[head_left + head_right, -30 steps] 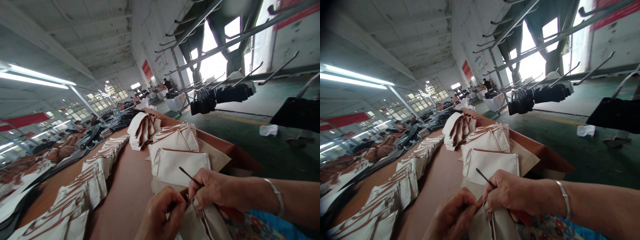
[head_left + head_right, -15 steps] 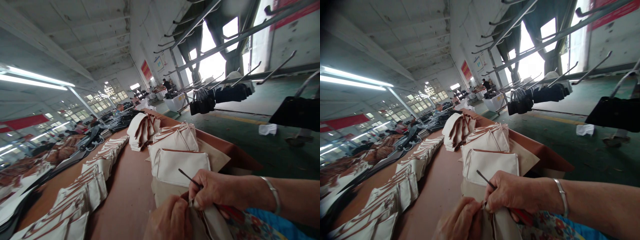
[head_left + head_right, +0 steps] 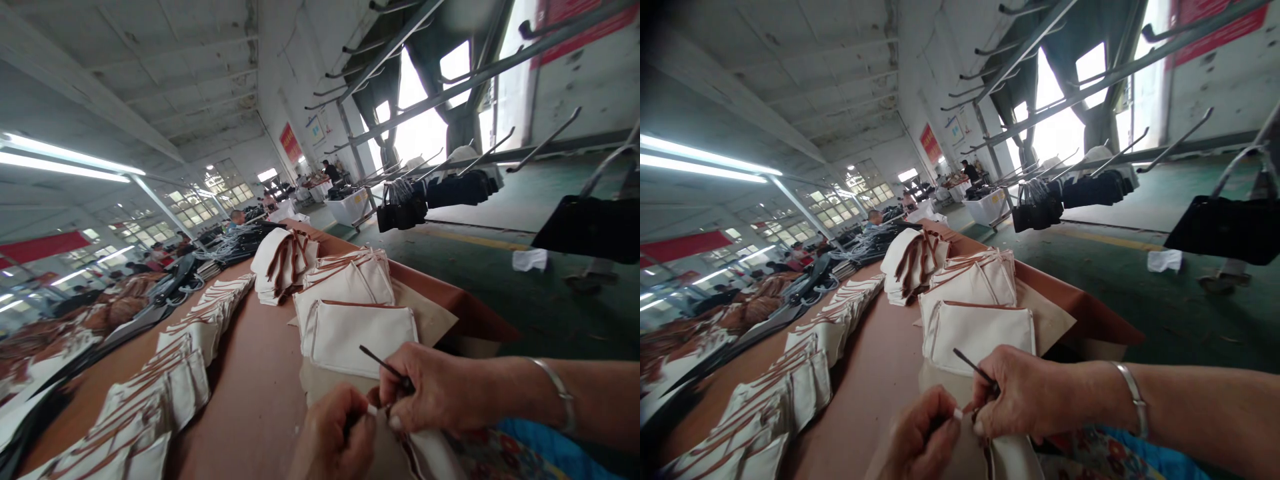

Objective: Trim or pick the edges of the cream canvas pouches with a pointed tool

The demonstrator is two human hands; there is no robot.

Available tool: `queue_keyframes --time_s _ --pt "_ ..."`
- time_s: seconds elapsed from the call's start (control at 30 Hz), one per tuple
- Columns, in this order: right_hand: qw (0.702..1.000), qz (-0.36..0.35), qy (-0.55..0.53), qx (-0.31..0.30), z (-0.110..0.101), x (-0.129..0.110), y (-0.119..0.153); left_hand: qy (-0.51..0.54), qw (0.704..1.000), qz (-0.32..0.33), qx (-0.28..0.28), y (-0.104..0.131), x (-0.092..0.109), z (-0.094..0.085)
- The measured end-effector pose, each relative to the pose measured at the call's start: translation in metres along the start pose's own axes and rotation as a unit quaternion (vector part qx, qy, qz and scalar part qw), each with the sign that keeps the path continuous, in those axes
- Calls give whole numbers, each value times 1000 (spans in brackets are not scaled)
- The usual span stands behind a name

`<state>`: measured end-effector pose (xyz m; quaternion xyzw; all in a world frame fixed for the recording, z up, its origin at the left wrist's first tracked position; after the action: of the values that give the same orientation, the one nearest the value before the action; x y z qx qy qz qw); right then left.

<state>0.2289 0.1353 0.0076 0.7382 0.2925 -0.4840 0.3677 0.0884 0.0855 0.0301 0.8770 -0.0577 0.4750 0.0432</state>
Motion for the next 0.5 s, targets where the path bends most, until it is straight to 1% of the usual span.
queue_keyframes --time_s 0.07,0.1,0.17,0.23,0.3,0.37,0.43,0.5 --pt "1000 11 0 16 -4 -3 0 74 996 -43 -26 -2 -4 3" --pt "1000 13 5 21 -5 -3 -1 94 993 -58 -35 -3 -5 5" --pt "1000 14 12 26 -6 -3 -3 98 990 -90 -40 -4 -7 9" --pt "1000 -6 10 28 -6 -3 -4 98 987 -125 -33 -5 -11 13" --pt "998 -46 14 37 -6 -6 -4 115 981 -153 -22 -4 -12 16" --pt "995 -80 31 50 -8 -10 -3 141 976 -163 -16 -3 -10 19" --pt "991 -103 57 61 -7 -13 0 152 977 -150 -5 -3 -6 20" --pt "981 -140 106 82 -7 -17 2 147 980 -132 17 -3 -4 20"
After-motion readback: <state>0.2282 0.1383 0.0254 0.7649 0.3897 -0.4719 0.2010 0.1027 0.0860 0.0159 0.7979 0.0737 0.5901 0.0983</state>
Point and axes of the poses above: each hand's wrist, its own y-axis away from the middle knuckle, its own z-axis out of the palm, x = y × z, the point moved 7 cm from there along -y, towards the middle knuckle, and after that the axes turned 11 degrees about y, right-handed, at the moved point
